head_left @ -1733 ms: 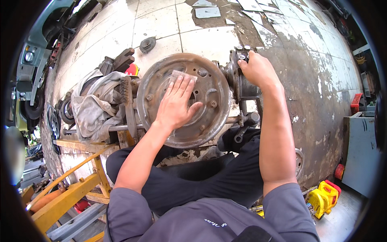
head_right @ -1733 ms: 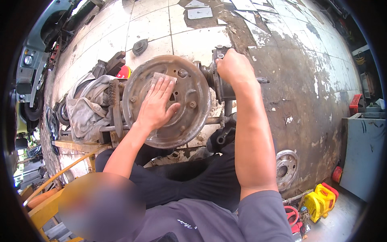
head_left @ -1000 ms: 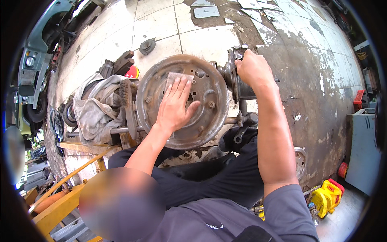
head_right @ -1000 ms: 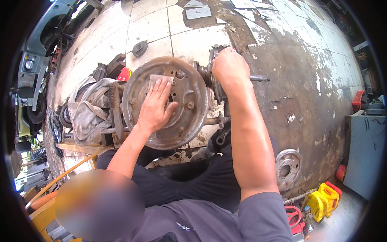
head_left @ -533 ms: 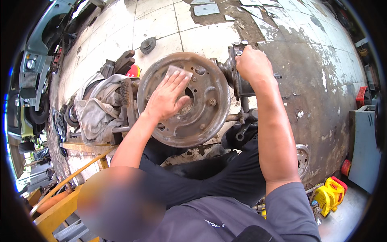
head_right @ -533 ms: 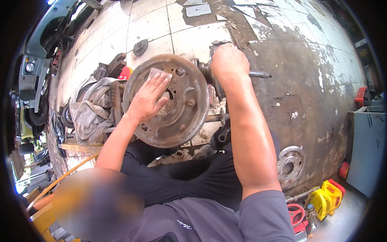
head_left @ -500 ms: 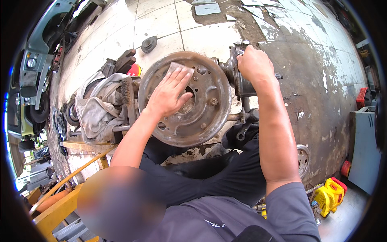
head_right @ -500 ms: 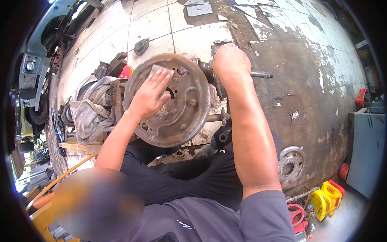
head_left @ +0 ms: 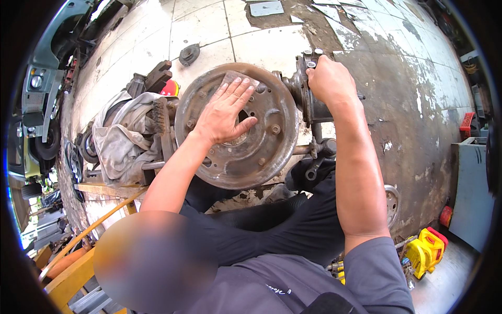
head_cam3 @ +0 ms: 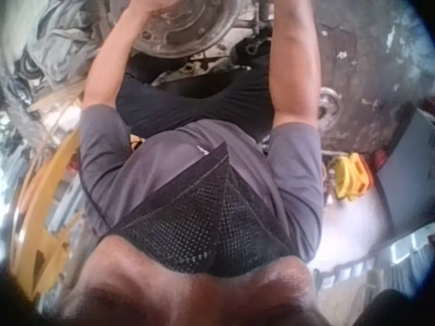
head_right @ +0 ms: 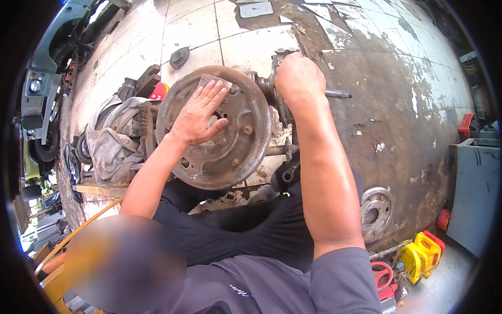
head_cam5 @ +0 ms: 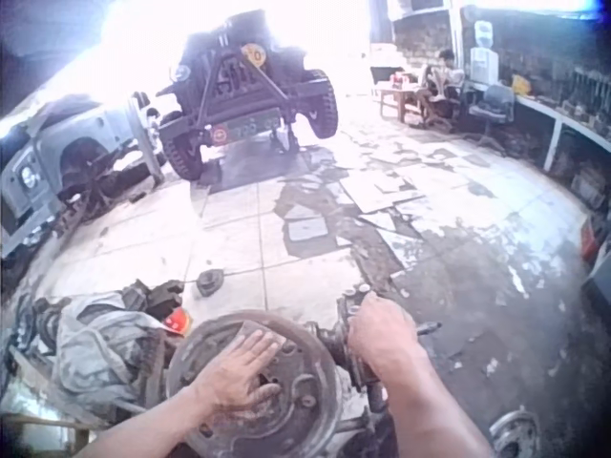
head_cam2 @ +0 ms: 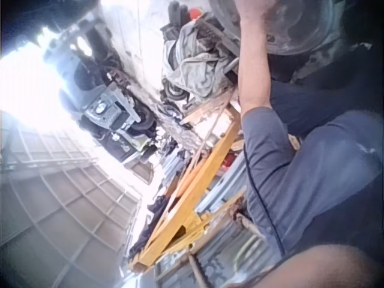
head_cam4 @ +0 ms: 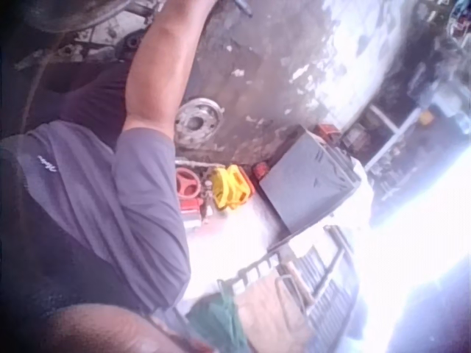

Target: The person scrubs the surface of a brake drum with a sanding block while seated on the floor. They rotate the drum to access different areas and continue scrubbing the surface.

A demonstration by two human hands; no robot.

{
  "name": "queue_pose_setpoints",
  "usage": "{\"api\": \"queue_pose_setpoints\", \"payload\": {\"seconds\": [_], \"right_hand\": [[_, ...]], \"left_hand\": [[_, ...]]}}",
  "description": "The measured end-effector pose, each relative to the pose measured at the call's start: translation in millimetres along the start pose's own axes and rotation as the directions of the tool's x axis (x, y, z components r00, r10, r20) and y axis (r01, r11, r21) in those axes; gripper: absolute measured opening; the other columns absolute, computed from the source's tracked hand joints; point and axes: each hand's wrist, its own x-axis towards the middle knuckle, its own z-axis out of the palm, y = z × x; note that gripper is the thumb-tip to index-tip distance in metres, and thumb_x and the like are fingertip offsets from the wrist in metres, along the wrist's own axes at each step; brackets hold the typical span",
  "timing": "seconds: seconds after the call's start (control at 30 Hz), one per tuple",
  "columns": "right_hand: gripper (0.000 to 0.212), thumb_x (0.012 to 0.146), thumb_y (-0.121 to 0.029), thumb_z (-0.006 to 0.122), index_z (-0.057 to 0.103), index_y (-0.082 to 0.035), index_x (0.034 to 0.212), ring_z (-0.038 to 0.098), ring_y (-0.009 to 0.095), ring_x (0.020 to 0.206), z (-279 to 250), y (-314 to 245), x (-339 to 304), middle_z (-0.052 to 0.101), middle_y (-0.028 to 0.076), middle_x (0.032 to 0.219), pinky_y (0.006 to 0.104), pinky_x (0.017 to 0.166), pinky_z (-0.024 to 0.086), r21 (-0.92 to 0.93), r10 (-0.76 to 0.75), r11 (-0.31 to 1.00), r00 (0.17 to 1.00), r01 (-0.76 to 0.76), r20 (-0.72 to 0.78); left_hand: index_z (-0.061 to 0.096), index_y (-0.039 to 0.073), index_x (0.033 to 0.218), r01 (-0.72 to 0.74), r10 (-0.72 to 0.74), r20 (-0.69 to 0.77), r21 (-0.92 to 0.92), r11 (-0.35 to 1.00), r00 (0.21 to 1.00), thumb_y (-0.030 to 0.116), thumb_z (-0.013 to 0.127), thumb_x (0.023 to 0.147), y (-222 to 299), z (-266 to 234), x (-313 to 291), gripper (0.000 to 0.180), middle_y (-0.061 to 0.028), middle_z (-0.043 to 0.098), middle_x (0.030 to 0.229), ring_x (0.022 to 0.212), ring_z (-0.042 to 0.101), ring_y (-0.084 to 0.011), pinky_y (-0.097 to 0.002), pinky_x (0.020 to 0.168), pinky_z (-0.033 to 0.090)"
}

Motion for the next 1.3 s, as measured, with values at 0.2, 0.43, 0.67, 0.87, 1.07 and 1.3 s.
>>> {"api": "queue_pose_setpoints", "payload": {"seconds": [0.2, 0.43, 0.67, 0.87, 1.07, 1.3], "right_hand": [[0.028, 0.090, -0.014, 0.060, 0.068, 0.003, 0.110, 0.069, 0.038, 0.106, 4, -3, 2, 0.072, 0.025, 0.109, 0.0456, 0.092, 0.055, -0.012, 0.014, 1.000, 1.000, -0.014, -0.011], [0.028, 0.090, -0.013, 0.058, 0.067, 0.004, 0.110, 0.070, 0.038, 0.104, 3, 3, 0, 0.072, 0.025, 0.108, 0.0453, 0.091, 0.056, 0.005, -0.001, 1.000, 1.000, 0.001, -0.025], [0.028, 0.089, -0.014, 0.060, 0.068, 0.004, 0.109, 0.070, 0.038, 0.104, 6, 1, 3, 0.072, 0.025, 0.108, 0.0446, 0.090, 0.056, -0.004, 0.001, 1.000, 0.999, -0.001, -0.040], [0.028, 0.089, -0.013, 0.059, 0.068, 0.004, 0.109, 0.070, 0.038, 0.105, -1, -2, -2, 0.072, 0.024, 0.109, 0.0445, 0.091, 0.056, 0.009, 0.008, 1.000, 1.000, -0.008, -0.003], [0.036, 0.097, -0.031, 0.062, 0.065, 0.002, 0.112, 0.066, 0.041, 0.108, 7, 1, 4, 0.070, 0.025, 0.110, 0.0500, 0.094, 0.052, -0.013, 0.028, 1.000, 1.000, -0.028, -0.012], [0.036, 0.097, -0.031, 0.062, 0.065, 0.002, 0.112, 0.066, 0.041, 0.109, 2, -3, 3, 0.071, 0.025, 0.109, 0.0496, 0.094, 0.052, -0.025, 0.045, 0.999, 0.999, -0.045, 0.024]], "left_hand": [[0.044, 0.005, 0.150, -0.012, 0.014, 0.067, -0.025, 1.000, 0.998, 0.057, 0.051, 0.098, -6, -12, -30, 0.074, -0.0153, 0.042, 0.157, 0.147, 0.035, -0.0331, -0.0470, 0.123, 0.025], [0.042, 0.003, 0.151, 0.042, -0.041, 0.014, -0.068, 0.997, 0.999, 0.065, 0.045, 0.098, 8, -1, -7, 0.081, -0.0184, 0.041, 0.157, 0.148, 0.032, -0.0337, -0.0472, 0.123, 0.023], [0.046, 0.004, 0.149, 0.071, -0.069, 0.029, -0.070, 0.995, 0.997, 0.067, 0.045, 0.097, 2, -4, -2, 0.082, -0.0182, 0.041, 0.157, 0.148, 0.033, -0.0335, -0.0465, 0.123, 0.025], [0.045, 0.003, 0.149, 0.052, -0.047, 0.064, -0.078, 0.996, 0.997, 0.067, 0.044, 0.097, 7, -8, -26, 0.082, -0.0183, 0.041, 0.156, 0.148, 0.033, -0.0337, -0.0464, 0.123, 0.025], [0.042, 0.003, 0.151, 0.100, -0.098, 0.035, -0.072, 0.992, 0.995, 0.063, 0.045, 0.099, 7, -5, 3, 0.079, -0.0185, 0.038, 0.158, 0.149, 0.032, -0.0351, -0.0470, 0.123, 0.024], [0.041, 0.005, 0.152, 0.115, -0.110, 0.050, -0.112, 0.987, 0.993, 0.059, 0.045, 0.101, 15, -6, -29, 0.075, -0.0183, 0.037, 0.159, 0.149, 0.031, -0.0362, -0.0483, 0.122, 0.024]]}}
